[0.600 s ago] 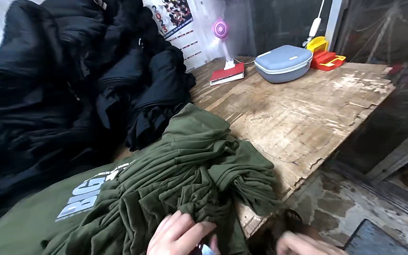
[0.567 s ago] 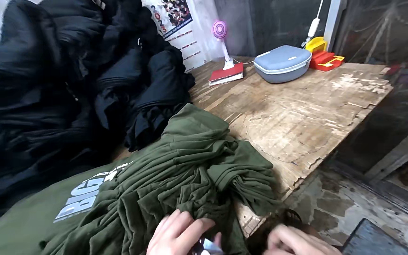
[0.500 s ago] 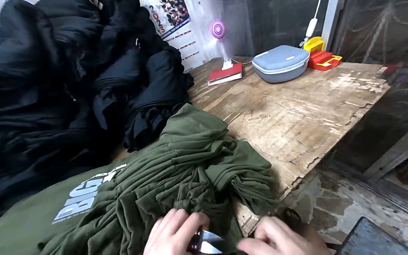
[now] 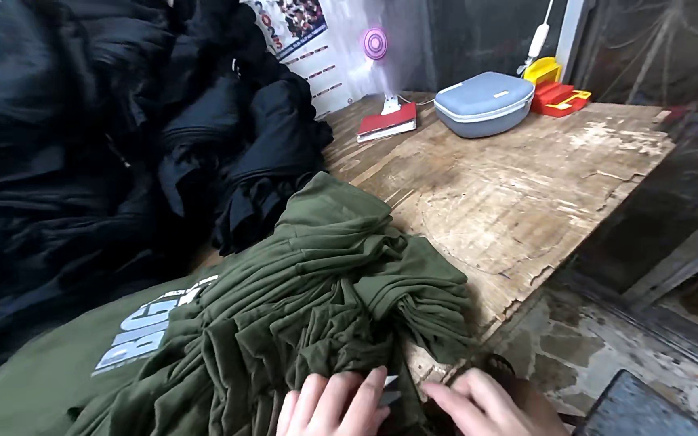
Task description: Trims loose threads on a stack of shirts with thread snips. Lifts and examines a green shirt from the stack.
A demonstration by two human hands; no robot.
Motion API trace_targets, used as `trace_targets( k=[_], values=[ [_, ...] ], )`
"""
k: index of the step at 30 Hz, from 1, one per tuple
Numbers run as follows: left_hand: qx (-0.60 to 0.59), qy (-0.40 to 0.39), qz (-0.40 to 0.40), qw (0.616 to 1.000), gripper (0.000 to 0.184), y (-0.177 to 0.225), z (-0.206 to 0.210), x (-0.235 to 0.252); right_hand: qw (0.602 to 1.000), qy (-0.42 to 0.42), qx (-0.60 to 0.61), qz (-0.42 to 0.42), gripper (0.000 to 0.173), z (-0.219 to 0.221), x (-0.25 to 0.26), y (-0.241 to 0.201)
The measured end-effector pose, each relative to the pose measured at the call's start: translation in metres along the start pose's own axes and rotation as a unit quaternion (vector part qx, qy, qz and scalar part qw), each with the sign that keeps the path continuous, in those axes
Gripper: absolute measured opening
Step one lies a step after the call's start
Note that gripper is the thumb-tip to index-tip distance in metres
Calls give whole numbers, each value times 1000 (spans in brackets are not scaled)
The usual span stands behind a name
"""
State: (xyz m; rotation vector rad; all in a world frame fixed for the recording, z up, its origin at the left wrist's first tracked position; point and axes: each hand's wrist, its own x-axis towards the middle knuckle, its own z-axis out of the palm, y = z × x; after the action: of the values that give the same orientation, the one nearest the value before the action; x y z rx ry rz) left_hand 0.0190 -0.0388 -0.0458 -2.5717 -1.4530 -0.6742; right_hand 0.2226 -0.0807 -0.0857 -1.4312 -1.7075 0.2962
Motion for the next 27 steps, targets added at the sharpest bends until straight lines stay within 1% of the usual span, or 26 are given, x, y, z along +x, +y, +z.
trace_targets(
  k=[1,3,5,7,10,12,14,17,18,20,22,25,27],
  values=[
    [3,4,4,1000,21,-1,0,-1,1000,-5,3,12,30,8,-1,0],
    [8,-5,8,1000,17,-5,-3,-2,997,-8,67,46,21,17,-4,3],
    [-3,-21,9,1000,18,-4,-7,-2,985,-2,152,85,16,18,-6,8],
    [-8,-34,17,999,22,-2,-8,0,974,11,199,112,13,15,-6,10],
    [0,-38,37,999,22,6,-6,2,957,21,255,137,12,16,-4,7],
    [6,-36,49,998,22,14,-2,3,954,28,275,120,11,19,-3,4],
    [10,-34,56,998,20,17,1,4,959,12,272,77,11,20,-3,5],
    [8,-42,34,999,19,12,-3,3,974,-37,223,9,11,15,-3,17],
    [5,-37,25,999,19,8,-5,2,976,-41,212,-12,13,13,-2,21],
    [-6,-28,17,999,20,1,-7,-1,977,-31,205,-45,17,11,-1,23],
    [-19,-20,33,999,20,-1,-4,-1,976,-16,205,-70,19,10,0,21],
    [-18,-23,64,998,19,5,3,-2,972,10,216,-93,17,12,1,20],
    [-12,-20,65,998,18,6,6,-2,969,19,224,-100,17,11,-1,24]
  ],
)
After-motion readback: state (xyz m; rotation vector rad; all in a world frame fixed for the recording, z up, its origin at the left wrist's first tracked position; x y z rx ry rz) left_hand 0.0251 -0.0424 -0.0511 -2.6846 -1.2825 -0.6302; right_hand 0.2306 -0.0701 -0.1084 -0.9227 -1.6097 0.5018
